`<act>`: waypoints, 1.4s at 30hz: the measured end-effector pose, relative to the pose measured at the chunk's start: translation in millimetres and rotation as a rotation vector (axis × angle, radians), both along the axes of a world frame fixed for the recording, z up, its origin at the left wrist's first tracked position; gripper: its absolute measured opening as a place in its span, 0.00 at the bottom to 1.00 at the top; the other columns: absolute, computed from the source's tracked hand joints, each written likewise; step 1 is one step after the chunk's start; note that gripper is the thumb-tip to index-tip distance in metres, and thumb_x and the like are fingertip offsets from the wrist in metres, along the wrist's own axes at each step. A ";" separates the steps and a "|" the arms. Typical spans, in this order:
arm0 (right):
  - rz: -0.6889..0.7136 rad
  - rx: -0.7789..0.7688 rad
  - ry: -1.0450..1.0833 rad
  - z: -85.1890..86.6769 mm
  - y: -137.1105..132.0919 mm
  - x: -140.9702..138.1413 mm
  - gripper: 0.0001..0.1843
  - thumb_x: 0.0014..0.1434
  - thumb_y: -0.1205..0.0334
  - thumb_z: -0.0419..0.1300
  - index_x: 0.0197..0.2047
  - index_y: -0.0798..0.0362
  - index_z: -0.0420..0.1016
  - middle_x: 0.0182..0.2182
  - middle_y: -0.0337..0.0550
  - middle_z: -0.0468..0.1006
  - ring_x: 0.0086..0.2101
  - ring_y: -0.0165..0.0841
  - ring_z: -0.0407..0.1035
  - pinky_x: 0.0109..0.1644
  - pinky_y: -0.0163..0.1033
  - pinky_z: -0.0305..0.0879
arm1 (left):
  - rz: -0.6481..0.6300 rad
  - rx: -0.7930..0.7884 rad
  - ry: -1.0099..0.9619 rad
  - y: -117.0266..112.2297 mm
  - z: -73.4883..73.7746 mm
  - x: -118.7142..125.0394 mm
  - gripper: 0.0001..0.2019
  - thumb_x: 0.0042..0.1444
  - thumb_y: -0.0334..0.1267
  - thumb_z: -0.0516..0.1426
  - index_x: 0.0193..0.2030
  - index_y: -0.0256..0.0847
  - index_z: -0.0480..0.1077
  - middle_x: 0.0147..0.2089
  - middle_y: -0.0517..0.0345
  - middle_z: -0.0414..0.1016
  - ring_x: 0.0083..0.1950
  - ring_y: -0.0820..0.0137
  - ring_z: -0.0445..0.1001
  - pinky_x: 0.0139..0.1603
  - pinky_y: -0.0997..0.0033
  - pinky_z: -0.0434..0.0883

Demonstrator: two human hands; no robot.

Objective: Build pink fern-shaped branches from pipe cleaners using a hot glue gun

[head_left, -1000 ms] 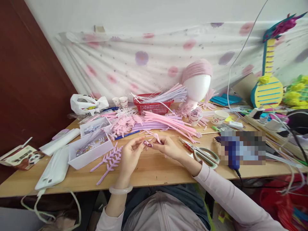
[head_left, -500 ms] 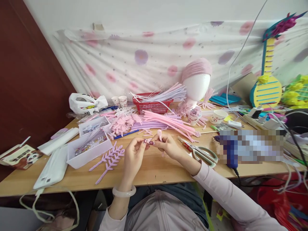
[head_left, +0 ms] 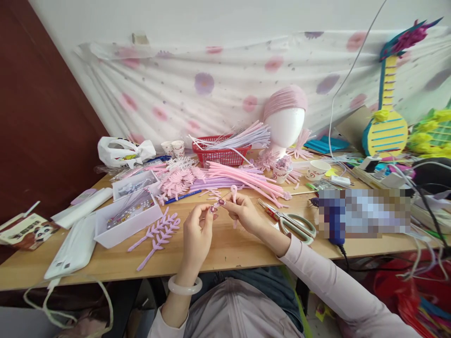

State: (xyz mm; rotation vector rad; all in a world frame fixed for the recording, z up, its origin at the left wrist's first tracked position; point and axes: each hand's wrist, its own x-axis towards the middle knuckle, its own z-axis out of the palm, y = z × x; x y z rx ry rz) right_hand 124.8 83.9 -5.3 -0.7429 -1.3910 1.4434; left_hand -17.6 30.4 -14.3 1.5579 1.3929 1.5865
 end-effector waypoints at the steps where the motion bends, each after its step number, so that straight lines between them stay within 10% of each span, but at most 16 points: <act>1: 0.002 0.015 -0.010 -0.3 0.4 0.1 0.15 0.52 0.53 0.65 0.26 0.52 0.66 0.15 0.28 0.58 0.15 0.22 0.48 0.15 0.29 0.47 | -0.003 -0.014 -0.035 0.0 1.0 -1.8 0.10 0.61 0.43 0.52 0.38 0.40 0.69 0.34 0.53 0.77 0.36 0.66 0.77 0.39 0.67 0.75; 25: 0.224 0.061 -0.272 2.8 -2.8 2.3 0.16 0.56 0.49 0.60 0.28 0.54 0.67 0.17 0.29 0.55 0.17 0.23 0.48 0.15 0.29 0.46 | -0.172 -0.034 0.057 -7.8 -5.1 -15.9 0.04 0.58 0.37 0.55 0.35 0.41 0.71 0.37 0.55 0.74 0.40 0.67 0.76 0.41 0.70 0.74; 42: 0.085 0.008 -0.291 -2.4 5.1 3.4 0.20 0.56 0.44 0.58 0.27 0.53 0.67 0.15 0.28 0.53 0.15 0.23 0.46 0.15 0.31 0.43 | -0.073 0.041 0.248 -10.5 -11.0 -16.5 0.06 0.58 0.35 0.54 0.35 0.41 0.72 0.36 0.54 0.74 0.38 0.67 0.74 0.37 0.71 0.73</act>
